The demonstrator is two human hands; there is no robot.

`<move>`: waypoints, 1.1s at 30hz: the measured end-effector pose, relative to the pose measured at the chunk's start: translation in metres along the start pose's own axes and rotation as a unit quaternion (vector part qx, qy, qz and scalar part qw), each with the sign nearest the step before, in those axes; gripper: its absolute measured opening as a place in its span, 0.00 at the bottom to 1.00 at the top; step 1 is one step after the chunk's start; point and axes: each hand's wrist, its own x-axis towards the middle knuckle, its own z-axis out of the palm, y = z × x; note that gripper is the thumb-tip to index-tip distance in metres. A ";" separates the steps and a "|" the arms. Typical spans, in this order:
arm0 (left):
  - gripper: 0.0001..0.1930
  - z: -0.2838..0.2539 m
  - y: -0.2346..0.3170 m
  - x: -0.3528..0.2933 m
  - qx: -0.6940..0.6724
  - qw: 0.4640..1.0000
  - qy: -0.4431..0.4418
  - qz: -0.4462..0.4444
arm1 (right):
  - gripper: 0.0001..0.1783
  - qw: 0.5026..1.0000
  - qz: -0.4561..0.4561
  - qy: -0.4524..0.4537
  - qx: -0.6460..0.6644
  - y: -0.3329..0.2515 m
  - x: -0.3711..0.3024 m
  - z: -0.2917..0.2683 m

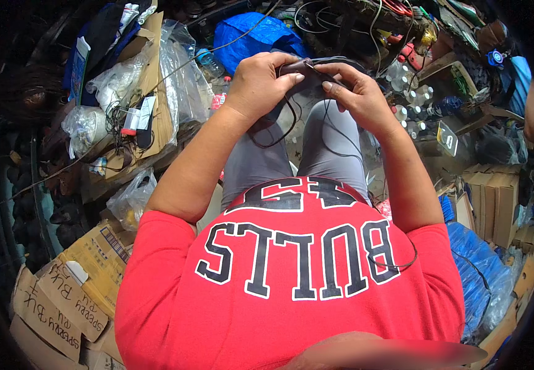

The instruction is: Manually sewing and assembling shoe components.

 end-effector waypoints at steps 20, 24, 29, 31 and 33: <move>0.14 0.000 0.010 -0.005 0.156 0.982 0.052 0.098 | 0.15 0.997 0.021 0.007 -0.072 -0.014 -0.003 0.003; 0.15 0.001 0.011 -0.005 0.175 0.977 0.061 0.110 | 0.15 0.997 0.006 0.013 -0.075 -0.013 -0.003 0.002; 0.15 0.001 0.013 -0.004 0.171 0.977 0.067 0.111 | 0.15 0.995 -0.025 0.030 -0.094 -0.009 -0.003 0.002; 0.14 0.001 0.013 -0.003 0.174 0.977 0.064 0.109 | 0.15 0.995 -0.032 0.032 -0.093 -0.009 -0.003 0.002; 0.14 0.002 0.013 -0.003 0.184 0.972 0.069 0.128 | 0.16 0.994 -0.039 0.034 -0.091 -0.010 -0.002 0.002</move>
